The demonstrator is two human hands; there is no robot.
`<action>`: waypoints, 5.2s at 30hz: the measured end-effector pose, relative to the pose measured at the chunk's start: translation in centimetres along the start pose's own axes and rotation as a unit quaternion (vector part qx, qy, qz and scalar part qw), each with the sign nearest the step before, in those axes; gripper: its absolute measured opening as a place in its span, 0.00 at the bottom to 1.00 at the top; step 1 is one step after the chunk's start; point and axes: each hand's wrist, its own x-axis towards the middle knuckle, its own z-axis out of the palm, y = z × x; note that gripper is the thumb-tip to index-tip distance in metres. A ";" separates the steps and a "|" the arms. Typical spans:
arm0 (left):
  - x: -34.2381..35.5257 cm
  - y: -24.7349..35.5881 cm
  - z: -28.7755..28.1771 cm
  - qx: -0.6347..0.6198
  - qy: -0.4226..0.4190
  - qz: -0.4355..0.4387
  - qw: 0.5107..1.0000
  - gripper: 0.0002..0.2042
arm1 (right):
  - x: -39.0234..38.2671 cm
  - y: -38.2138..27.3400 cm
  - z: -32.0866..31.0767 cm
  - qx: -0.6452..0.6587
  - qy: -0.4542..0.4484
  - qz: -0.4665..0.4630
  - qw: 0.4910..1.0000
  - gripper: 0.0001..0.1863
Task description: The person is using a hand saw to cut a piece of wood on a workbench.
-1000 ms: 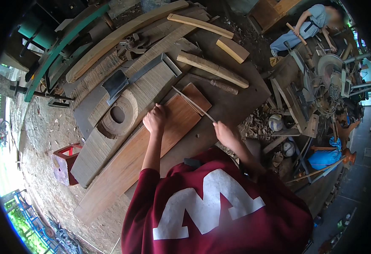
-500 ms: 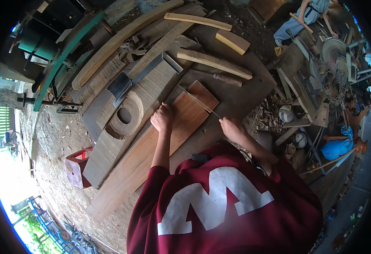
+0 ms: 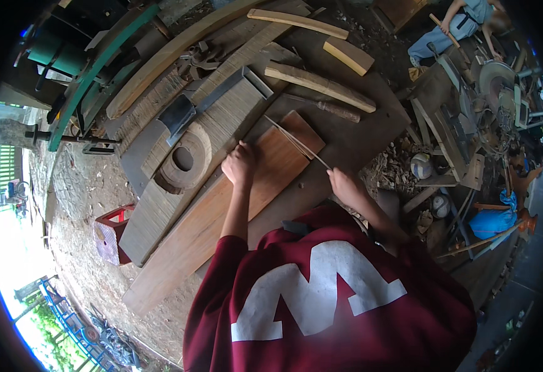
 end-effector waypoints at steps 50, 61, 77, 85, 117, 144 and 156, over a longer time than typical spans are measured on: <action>1.4 -0.2 -5.1 -0.091 -0.089 -0.086 0.988 0.25 | 0.2 -0.1 1.3 0.498 0.077 0.109 0.857 0.22; 0.6 0.1 -7.6 -0.138 -0.035 -0.065 0.988 0.24 | 7.4 -0.5 -7.7 0.615 -0.040 0.126 0.777 0.18; -2.2 2.5 -6.5 -0.089 -0.058 -0.031 0.994 0.22 | 7.3 -1.5 -5.0 0.273 -0.027 0.226 0.935 0.21; -1.7 3.1 -7.1 -0.113 -0.066 -0.036 0.991 0.21 | 7.4 -2.5 -5.1 0.294 -0.002 0.232 0.927 0.26; -3.5 2.7 -6.2 -0.156 -0.030 0.025 0.987 0.18 | 5.9 -2.4 -3.7 0.138 0.100 0.133 0.976 0.28; -4.1 2.3 -4.1 -0.140 -0.063 -0.013 0.988 0.17 | 8.0 -2.5 -0.8 0.128 0.100 0.198 0.967 0.28; -5.0 0.9 -3.5 -0.105 -0.107 -0.023 0.988 0.15 | 9.8 -1.0 2.8 0.190 0.151 0.088 0.966 0.21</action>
